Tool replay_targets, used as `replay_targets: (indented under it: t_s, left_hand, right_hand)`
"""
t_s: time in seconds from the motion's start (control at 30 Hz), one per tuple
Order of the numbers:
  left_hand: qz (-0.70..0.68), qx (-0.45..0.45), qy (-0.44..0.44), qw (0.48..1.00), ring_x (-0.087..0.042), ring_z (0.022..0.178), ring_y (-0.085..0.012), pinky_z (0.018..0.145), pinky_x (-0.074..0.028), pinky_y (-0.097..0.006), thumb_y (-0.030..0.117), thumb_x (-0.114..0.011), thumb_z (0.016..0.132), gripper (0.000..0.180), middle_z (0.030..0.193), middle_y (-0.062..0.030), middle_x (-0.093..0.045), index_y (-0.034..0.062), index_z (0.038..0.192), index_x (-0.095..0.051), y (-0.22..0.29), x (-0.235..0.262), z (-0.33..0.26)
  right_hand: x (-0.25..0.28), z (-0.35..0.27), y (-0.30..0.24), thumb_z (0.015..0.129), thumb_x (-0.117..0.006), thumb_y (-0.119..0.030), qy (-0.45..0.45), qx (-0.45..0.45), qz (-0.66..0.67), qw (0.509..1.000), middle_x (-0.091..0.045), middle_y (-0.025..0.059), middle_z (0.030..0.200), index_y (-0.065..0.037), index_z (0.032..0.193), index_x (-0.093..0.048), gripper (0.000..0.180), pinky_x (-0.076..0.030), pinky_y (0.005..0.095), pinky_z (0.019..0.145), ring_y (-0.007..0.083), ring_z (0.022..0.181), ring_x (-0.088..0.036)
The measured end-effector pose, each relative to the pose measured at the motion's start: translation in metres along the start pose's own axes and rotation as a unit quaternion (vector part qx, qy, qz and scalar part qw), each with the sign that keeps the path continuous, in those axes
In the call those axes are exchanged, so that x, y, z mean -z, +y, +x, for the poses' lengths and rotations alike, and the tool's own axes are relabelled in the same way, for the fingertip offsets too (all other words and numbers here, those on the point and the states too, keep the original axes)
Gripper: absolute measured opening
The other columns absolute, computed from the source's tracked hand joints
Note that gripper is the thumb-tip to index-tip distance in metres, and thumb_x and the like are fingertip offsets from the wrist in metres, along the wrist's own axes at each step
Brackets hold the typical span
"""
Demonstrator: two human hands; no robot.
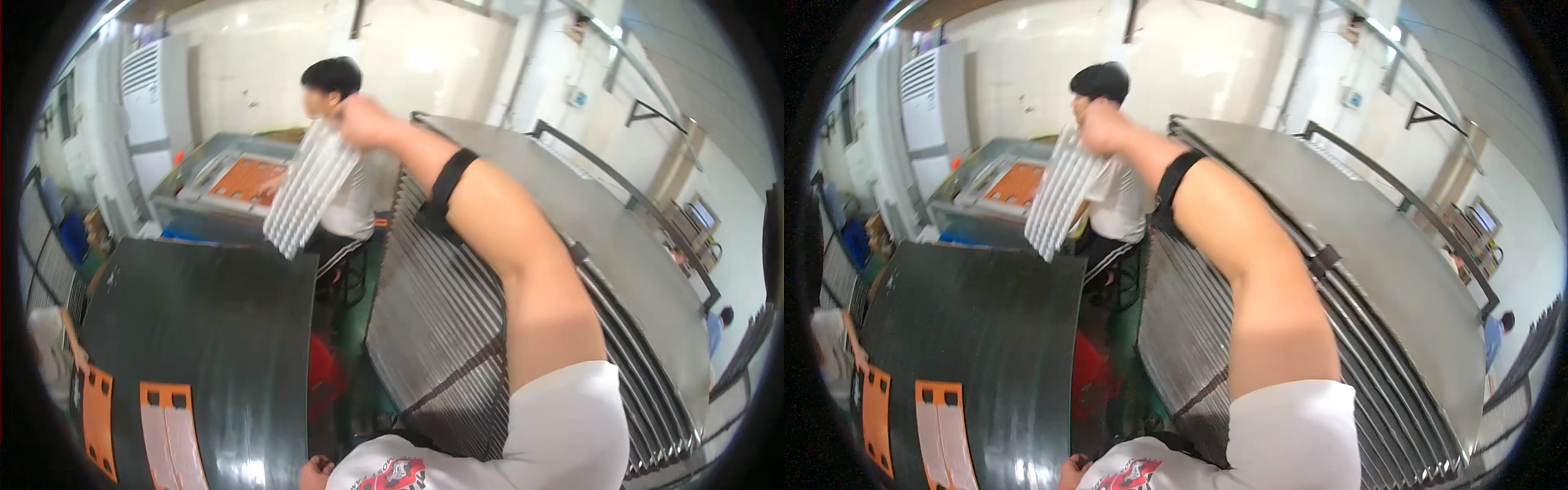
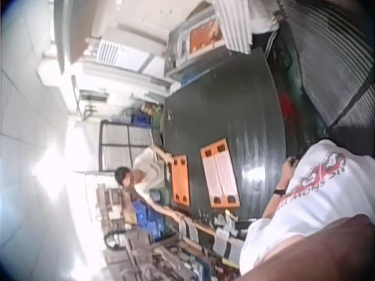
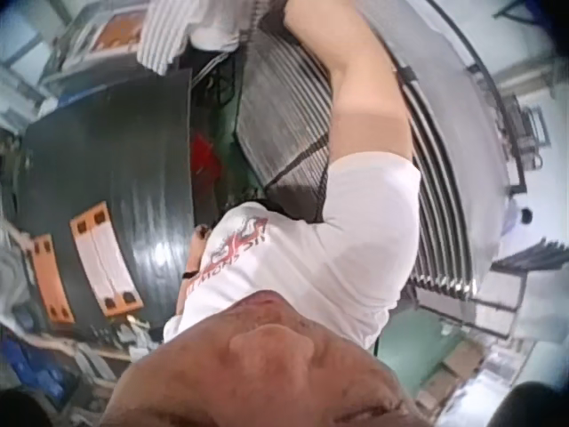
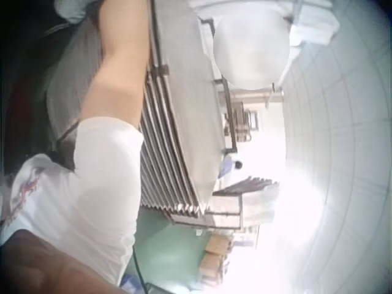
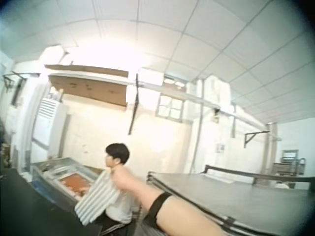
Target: Manually assemble and rack printed sheets onto a drying rack in a lighting factory setting.
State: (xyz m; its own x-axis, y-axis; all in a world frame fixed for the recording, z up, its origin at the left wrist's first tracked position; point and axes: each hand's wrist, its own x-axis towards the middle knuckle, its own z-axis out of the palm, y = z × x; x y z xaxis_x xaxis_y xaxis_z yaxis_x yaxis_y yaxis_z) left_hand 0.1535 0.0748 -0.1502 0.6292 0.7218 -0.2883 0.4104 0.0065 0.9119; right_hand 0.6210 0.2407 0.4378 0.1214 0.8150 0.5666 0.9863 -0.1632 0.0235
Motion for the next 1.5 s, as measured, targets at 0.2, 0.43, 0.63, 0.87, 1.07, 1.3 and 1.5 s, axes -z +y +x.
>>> replay_targets:
  t_s: [0.2, 0.43, 0.63, 0.87, 1.07, 1.3, 1.5]
  left_hand:
    - [0.133, -0.004, -0.118, 0.984, -0.062, 0.08, -0.0225, 0.07, -0.047, -0.033, 0.021, -0.066, 0.077, 0.032, 0.088, -0.0175, -0.066, -0.0021, 0.098, -0.06, 0.094, 0.003, 0.031]
    - [0.133, 0.003, -0.184, 0.974, -0.062, 0.083, -0.0267, 0.072, -0.047, -0.034, 0.022, -0.068, 0.072, 0.033, 0.089, -0.0184, -0.065, -0.0012, 0.094, -0.062, 0.139, -0.02, 0.097]
    - [0.165, -0.008, -0.205, 0.965, -0.062, 0.084, -0.029, 0.073, -0.047, -0.036, 0.022, -0.066, 0.072, 0.032, 0.089, -0.019, -0.065, -0.0015, 0.093, -0.063, 0.139, -0.05, 0.147]
    - [0.223, -0.042, -0.219, 0.949, -0.062, 0.079, -0.0322, 0.071, -0.047, -0.037, 0.021, -0.064, 0.072, 0.03, 0.084, -0.0206, -0.065, -0.0021, 0.09, -0.063, 0.189, -0.064, 0.15]
    - [0.249, -0.082, -0.228, 0.938, -0.06, 0.078, -0.0389, 0.07, -0.045, -0.044, 0.019, -0.056, 0.078, 0.024, 0.083, -0.0238, -0.062, -0.0008, 0.09, -0.062, 0.136, -0.059, 0.165]
    - [0.31, -0.122, -0.234, 0.914, -0.056, 0.085, -0.0418, 0.076, -0.046, -0.045, 0.022, -0.048, 0.083, 0.024, 0.089, -0.0231, -0.061, 0.0042, 0.092, -0.062, 0.039, -0.094, 0.205]
    - [0.278, -0.141, -0.176, 0.934, -0.061, 0.08, -0.0364, 0.073, -0.049, -0.042, 0.02, -0.055, 0.077, 0.022, 0.084, -0.0197, -0.064, 0.0048, 0.089, -0.064, 0.073, -0.073, 0.152]
  right_hand:
    - [0.224, -0.052, 0.14, 0.082, -0.056, -0.022, 0.093, -0.336, 0.134, 0.927, -0.058, 0.0051, 0.077, -0.002, 0.094, -0.061, 0.023, -0.054, 0.0313, 0.054, 0.0171, 0.064, -0.058]
    - [0.383, -0.237, 0.283, 0.086, -0.055, -0.017, 0.323, -0.549, 0.17, 0.752, -0.055, 0.0027, 0.07, -0.007, 0.082, -0.053, 0.011, -0.05, 0.0253, 0.049, 0.0132, 0.057, -0.054]
    - [0.347, -0.404, 0.381, 0.084, -0.054, -0.017, 0.378, -0.648, 0.193, 0.632, -0.057, 0.0038, 0.071, -0.01, 0.084, -0.056, 0.007, -0.048, 0.0307, 0.051, 0.0159, 0.064, -0.057]
    - [0.278, -0.506, 0.386, 0.08, -0.055, -0.006, 0.362, -0.785, 0.124, 0.486, -0.059, 0.0068, 0.068, -0.005, 0.079, -0.061, 0.006, -0.047, 0.036, 0.04, 0.0192, 0.052, -0.057]
    - [0.286, -0.437, 0.346, 0.078, -0.048, -0.013, 0.098, -0.618, -0.365, 0.689, -0.063, 0.0211, 0.096, 0.0, 0.086, -0.065, 0.023, -0.047, 0.0389, 0.084, 0.0334, 0.097, -0.059]
    - [0.349, -0.276, 0.373, 0.077, -0.049, -0.014, 0.013, -0.438, -0.468, 0.768, -0.065, 0.0152, 0.09, -0.007, 0.081, -0.068, 0.02, -0.05, 0.0401, 0.074, 0.0296, 0.088, -0.062]
    - [0.237, -0.009, 0.181, 0.083, -0.052, -0.036, 0.008, -0.105, -0.334, 0.937, -0.063, 0.0184, 0.099, -0.003, 0.095, -0.066, 0.037, -0.046, 0.0416, 0.081, 0.0336, 0.092, -0.059]
